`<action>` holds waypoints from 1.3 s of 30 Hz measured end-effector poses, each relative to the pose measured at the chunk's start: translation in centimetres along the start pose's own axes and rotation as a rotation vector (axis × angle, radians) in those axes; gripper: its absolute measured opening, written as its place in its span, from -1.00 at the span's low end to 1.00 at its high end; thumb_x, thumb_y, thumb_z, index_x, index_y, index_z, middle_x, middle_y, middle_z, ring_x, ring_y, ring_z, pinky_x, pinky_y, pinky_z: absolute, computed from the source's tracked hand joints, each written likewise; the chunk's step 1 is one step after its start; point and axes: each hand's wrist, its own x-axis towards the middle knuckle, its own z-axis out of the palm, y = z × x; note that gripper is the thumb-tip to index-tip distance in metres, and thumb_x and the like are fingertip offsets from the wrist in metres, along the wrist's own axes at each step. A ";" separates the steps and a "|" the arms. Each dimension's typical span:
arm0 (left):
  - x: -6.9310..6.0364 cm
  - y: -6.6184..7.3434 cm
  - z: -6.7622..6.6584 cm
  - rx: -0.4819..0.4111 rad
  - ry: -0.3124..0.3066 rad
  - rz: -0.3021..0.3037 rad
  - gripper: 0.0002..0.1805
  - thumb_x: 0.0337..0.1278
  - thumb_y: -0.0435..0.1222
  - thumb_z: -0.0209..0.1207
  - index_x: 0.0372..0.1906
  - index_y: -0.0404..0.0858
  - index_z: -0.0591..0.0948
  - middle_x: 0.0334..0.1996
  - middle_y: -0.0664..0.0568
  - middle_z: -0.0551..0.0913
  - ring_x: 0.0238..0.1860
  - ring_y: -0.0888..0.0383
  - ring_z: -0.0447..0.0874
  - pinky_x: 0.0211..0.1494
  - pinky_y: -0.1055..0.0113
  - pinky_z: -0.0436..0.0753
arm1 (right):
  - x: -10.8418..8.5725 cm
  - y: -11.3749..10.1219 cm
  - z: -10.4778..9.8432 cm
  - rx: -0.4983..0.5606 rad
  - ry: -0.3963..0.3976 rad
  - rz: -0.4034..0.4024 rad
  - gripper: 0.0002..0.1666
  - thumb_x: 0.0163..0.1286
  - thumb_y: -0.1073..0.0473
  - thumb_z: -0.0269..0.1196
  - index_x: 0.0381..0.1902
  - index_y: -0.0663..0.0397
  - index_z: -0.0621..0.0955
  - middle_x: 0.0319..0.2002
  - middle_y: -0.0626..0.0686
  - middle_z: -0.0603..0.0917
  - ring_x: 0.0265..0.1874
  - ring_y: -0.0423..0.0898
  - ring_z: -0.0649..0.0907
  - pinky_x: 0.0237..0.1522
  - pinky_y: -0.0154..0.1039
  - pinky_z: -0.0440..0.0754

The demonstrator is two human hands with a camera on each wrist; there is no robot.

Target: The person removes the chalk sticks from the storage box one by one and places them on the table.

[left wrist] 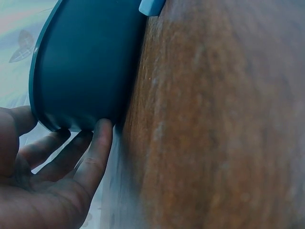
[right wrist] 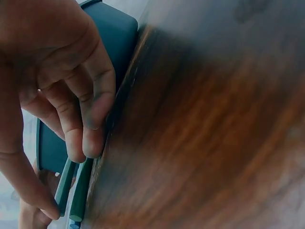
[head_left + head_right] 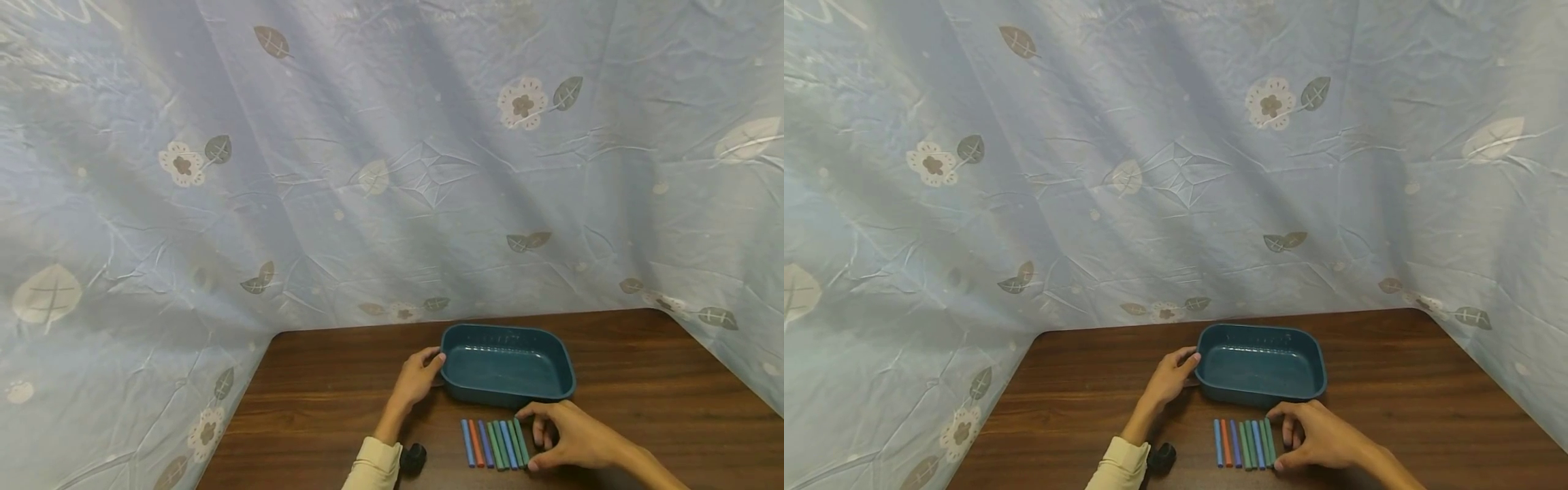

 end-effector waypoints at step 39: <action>-0.1 -0.1 -0.3 -0.022 -0.002 0.022 -0.47 0.64 -0.01 0.13 0.39 -0.29 0.63 0.34 -0.23 0.69 0.36 -0.19 0.67 0.46 -0.19 0.58 | 0.3 -0.7 -0.2 -0.020 0.008 0.083 -0.25 0.41 0.01 0.51 0.34 0.38 0.55 -0.32 -0.13 0.65 -0.43 -0.38 0.57 -0.43 -0.34 0.60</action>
